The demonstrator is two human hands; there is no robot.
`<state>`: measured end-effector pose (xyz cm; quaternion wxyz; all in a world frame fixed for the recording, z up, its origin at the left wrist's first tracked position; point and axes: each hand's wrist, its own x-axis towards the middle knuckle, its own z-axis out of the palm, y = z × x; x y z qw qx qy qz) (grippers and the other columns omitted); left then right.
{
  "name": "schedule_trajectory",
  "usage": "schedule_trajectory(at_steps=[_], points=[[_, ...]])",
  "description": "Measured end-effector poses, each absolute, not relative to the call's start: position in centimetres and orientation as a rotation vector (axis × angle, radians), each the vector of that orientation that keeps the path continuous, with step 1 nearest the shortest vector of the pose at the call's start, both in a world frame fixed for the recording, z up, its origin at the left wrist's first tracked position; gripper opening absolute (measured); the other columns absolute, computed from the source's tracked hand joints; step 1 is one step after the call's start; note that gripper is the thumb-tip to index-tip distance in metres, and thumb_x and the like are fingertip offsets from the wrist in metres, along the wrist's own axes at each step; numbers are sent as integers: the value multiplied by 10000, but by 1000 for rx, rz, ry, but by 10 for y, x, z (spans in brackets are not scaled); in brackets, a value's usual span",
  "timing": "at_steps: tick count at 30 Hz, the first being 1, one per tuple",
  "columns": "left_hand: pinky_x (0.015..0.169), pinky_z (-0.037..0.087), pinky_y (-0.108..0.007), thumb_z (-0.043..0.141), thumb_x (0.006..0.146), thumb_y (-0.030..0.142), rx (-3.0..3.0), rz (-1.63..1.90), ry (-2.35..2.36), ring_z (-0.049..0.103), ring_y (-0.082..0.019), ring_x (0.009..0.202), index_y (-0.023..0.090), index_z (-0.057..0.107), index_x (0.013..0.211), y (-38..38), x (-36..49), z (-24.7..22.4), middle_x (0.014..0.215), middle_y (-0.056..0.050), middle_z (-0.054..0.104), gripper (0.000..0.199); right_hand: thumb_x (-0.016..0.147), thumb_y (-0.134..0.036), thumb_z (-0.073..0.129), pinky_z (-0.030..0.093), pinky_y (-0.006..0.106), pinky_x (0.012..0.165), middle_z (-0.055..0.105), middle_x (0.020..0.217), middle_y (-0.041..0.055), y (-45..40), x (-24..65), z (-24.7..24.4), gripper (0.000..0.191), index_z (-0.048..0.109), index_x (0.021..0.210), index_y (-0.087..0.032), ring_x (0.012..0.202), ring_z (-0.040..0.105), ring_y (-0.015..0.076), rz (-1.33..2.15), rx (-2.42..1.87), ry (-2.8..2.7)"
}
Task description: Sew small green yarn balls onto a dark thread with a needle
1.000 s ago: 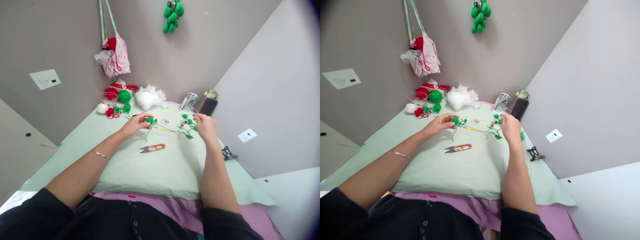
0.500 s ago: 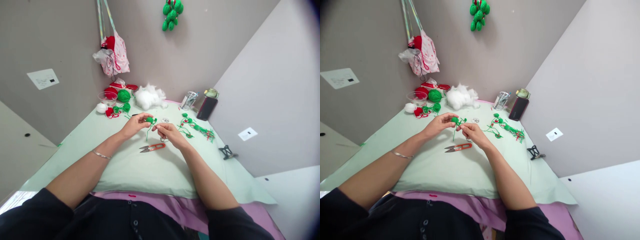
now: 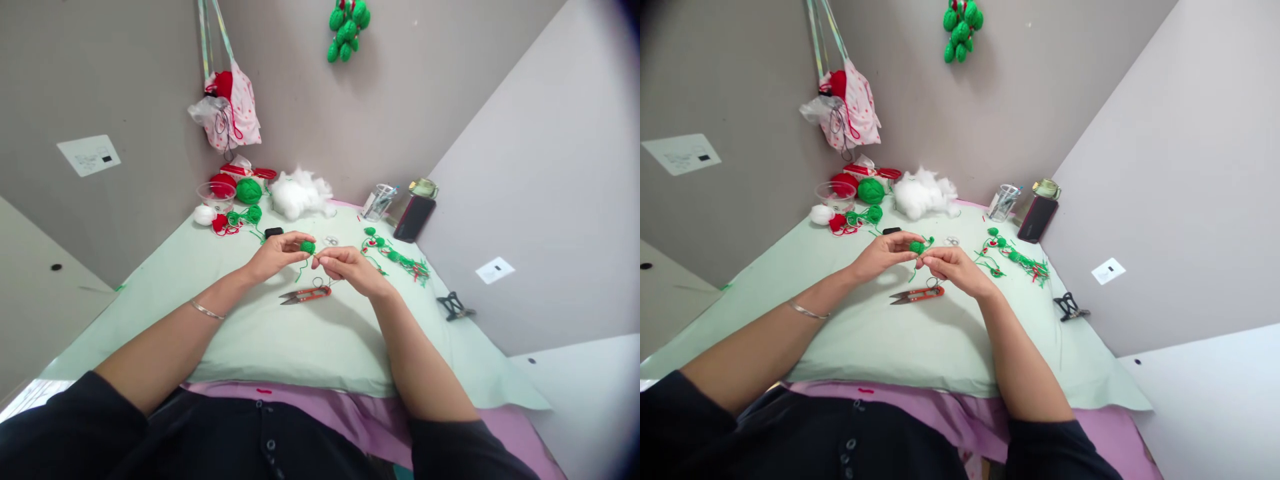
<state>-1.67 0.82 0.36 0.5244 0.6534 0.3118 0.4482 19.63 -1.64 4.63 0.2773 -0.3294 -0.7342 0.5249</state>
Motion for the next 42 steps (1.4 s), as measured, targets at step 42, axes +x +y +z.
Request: schedule_trajectory(at_steps=[42], points=[[1052, 438, -466, 752, 795, 280, 1214, 1043, 527, 664, -206, 993, 193, 684, 1127, 15, -26, 6, 1090, -63, 690, 350, 855, -271, 634, 386, 278, 615, 612, 747, 20, -20, 178, 31, 138, 730, 834, -174, 647, 523, 127, 642, -1123, -1852]])
